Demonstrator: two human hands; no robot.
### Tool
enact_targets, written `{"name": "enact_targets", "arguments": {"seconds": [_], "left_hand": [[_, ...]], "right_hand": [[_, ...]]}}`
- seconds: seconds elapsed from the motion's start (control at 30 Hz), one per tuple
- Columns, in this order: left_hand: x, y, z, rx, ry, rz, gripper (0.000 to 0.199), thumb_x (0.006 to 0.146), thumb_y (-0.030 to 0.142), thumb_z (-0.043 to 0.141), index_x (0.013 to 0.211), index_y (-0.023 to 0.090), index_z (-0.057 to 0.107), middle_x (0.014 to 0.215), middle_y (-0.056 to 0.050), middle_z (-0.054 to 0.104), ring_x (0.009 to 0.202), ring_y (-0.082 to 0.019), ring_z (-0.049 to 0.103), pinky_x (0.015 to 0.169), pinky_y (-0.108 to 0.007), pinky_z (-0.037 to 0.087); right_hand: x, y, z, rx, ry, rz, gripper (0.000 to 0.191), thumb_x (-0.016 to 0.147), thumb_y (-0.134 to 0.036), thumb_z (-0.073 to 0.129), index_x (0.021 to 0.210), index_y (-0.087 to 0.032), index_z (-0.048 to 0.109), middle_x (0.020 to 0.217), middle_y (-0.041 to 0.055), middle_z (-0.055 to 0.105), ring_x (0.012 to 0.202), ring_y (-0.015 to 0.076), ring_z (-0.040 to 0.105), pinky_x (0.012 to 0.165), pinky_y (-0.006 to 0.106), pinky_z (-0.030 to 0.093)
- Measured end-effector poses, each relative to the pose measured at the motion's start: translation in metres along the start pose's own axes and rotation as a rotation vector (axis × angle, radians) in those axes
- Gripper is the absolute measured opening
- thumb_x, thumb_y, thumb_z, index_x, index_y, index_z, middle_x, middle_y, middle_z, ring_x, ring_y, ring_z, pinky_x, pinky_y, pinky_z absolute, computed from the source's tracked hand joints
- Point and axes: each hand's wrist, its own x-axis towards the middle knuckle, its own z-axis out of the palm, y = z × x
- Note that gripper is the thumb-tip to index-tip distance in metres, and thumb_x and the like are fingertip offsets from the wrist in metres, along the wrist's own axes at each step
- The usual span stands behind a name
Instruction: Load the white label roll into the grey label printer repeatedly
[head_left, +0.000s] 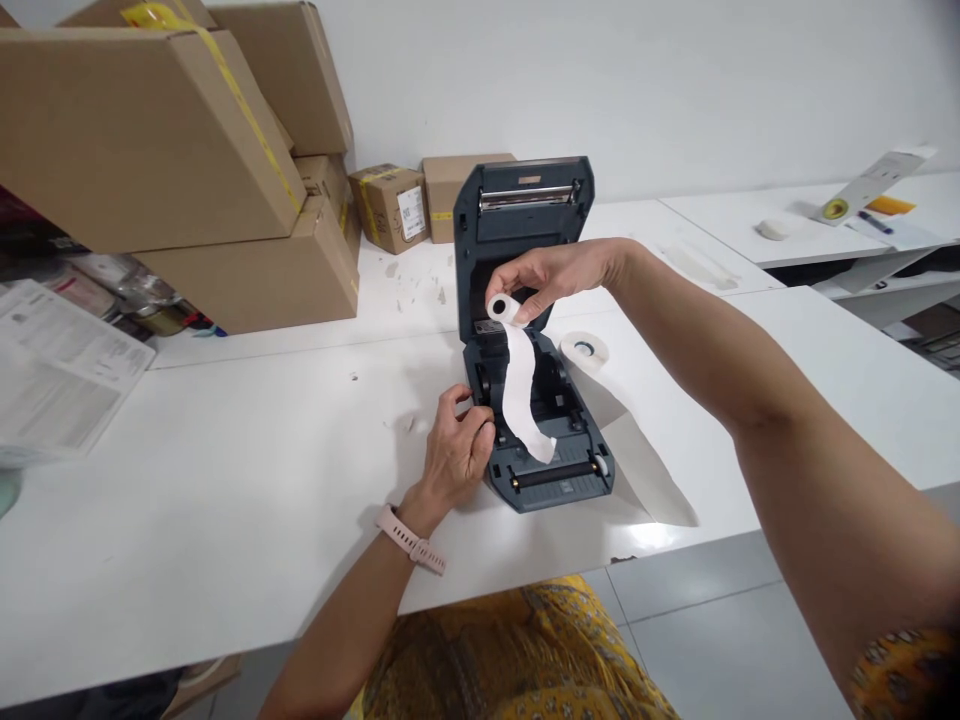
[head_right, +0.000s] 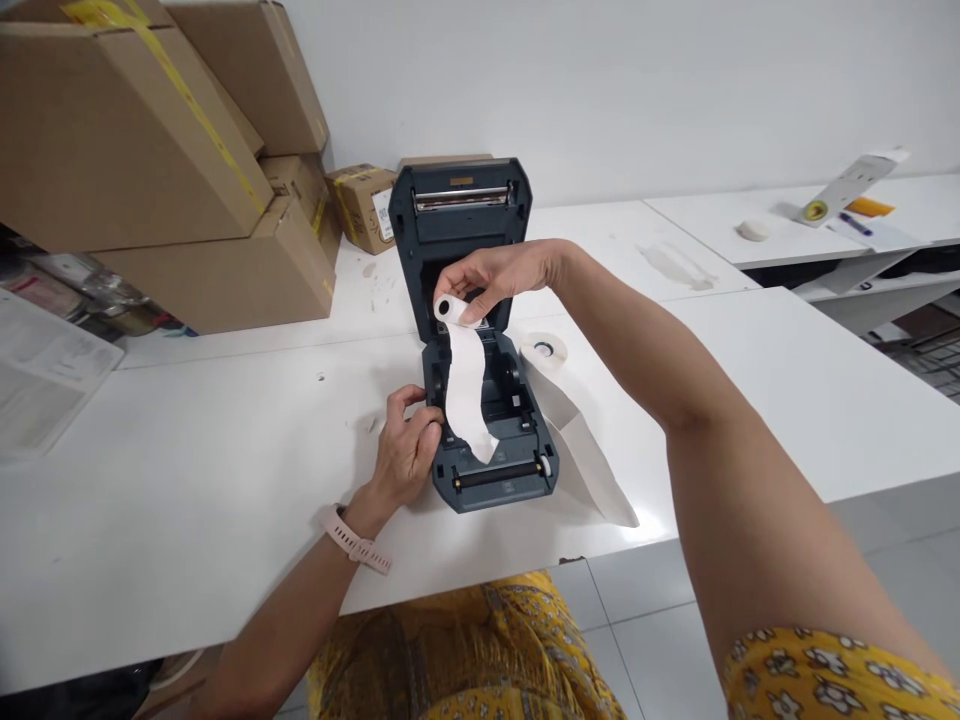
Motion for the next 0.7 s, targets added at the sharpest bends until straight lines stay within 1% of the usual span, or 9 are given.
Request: {"name": "enact_targets", "arguments": {"seconds": [0.1,0.17,0.2,0.27,0.33,0.37,0.43,0.53,0.7], "left_hand": [[-0.002,-0.002,0.002,-0.018,-0.006,-0.027,0.034,0.108,0.033,0.035,0.104,0.019,0.065,0.125,-0.013,0.049,0.115,-0.023,0.061,0.087,-0.037,0.059],[-0.003,-0.003,0.004,-0.041,0.002,-0.041,0.034,0.108,0.038,0.036,0.107,0.020,0.065,0.127,-0.013,0.049,0.112,-0.023,0.062,0.083,-0.035,0.059],[-0.004,-0.003,0.005,-0.048,0.010,-0.039,0.034,0.107,0.039,0.036,0.108,0.020,0.064,0.128,-0.012,0.049,0.113,-0.023,0.062,0.083,-0.034,0.059],[-0.005,-0.003,0.005,-0.047,0.027,-0.035,0.032,0.107,0.036,0.036,0.107,0.021,0.065,0.129,-0.012,0.049,0.116,-0.022,0.060,0.086,-0.034,0.058],[-0.004,-0.001,0.005,-0.040,0.039,-0.037,0.032,0.108,0.031,0.036,0.105,0.020,0.066,0.129,-0.012,0.049,0.117,-0.022,0.060,0.091,-0.035,0.057],[-0.004,0.000,0.005,-0.040,0.041,-0.043,0.032,0.107,0.030,0.036,0.104,0.020,0.066,0.130,-0.012,0.049,0.116,-0.022,0.060,0.092,-0.036,0.056],[-0.004,0.000,0.005,-0.037,0.043,-0.051,0.032,0.107,0.030,0.037,0.105,0.020,0.067,0.130,-0.012,0.048,0.116,-0.022,0.060,0.094,-0.038,0.056],[-0.004,-0.001,0.006,-0.028,0.040,-0.053,0.032,0.107,0.030,0.038,0.105,0.020,0.068,0.130,-0.012,0.049,0.119,-0.023,0.058,0.097,-0.039,0.055],[-0.004,-0.002,0.006,-0.025,0.047,-0.039,0.032,0.107,0.030,0.038,0.104,0.020,0.068,0.129,-0.012,0.049,0.119,-0.023,0.058,0.096,-0.039,0.054]], "right_hand": [[-0.019,-0.010,0.012,0.110,-0.011,-0.096,0.053,0.073,-0.052,0.089,0.109,-0.018,0.069,0.098,0.0040,0.077,0.084,0.0160,0.072,0.079,0.032,0.059],[-0.055,-0.012,0.034,0.196,0.101,-0.233,0.049,0.073,-0.056,0.087,0.102,-0.020,0.069,0.089,0.0018,0.075,0.079,0.0161,0.071,0.083,0.039,0.060],[-0.079,-0.010,0.047,0.247,0.209,-0.323,0.047,0.072,-0.059,0.086,0.095,-0.023,0.068,0.082,-0.0007,0.072,0.074,0.0161,0.070,0.086,0.043,0.060],[-0.135,0.003,0.078,0.392,0.683,-0.496,0.033,0.082,-0.063,0.075,0.086,-0.032,0.066,0.067,-0.0050,0.062,0.056,0.0148,0.061,0.081,0.045,0.061],[-0.189,0.026,0.107,0.450,0.907,-0.549,0.025,0.082,-0.058,0.076,0.075,-0.038,0.062,0.053,-0.0070,0.046,0.042,0.0164,0.049,0.071,0.044,0.061],[-0.211,0.038,0.120,0.446,0.995,-0.540,0.032,0.078,-0.065,0.075,0.070,-0.038,0.060,0.048,-0.0070,0.040,0.039,0.0169,0.045,0.063,0.042,0.060],[-0.238,0.063,0.143,0.446,1.184,-0.289,0.041,0.070,-0.071,0.079,0.070,-0.036,0.058,0.050,-0.0059,0.043,0.043,0.0178,0.052,0.062,0.041,0.059],[-0.237,0.090,0.171,0.453,1.109,0.005,0.040,0.069,-0.058,0.088,0.091,-0.032,0.067,0.083,0.0035,0.071,0.077,0.0249,0.073,0.073,0.043,0.061],[-0.197,0.111,0.194,0.510,0.876,0.197,0.040,0.080,-0.045,0.084,0.109,-0.026,0.064,0.116,0.0087,0.074,0.095,0.0209,0.071,0.079,0.037,0.059]]}}
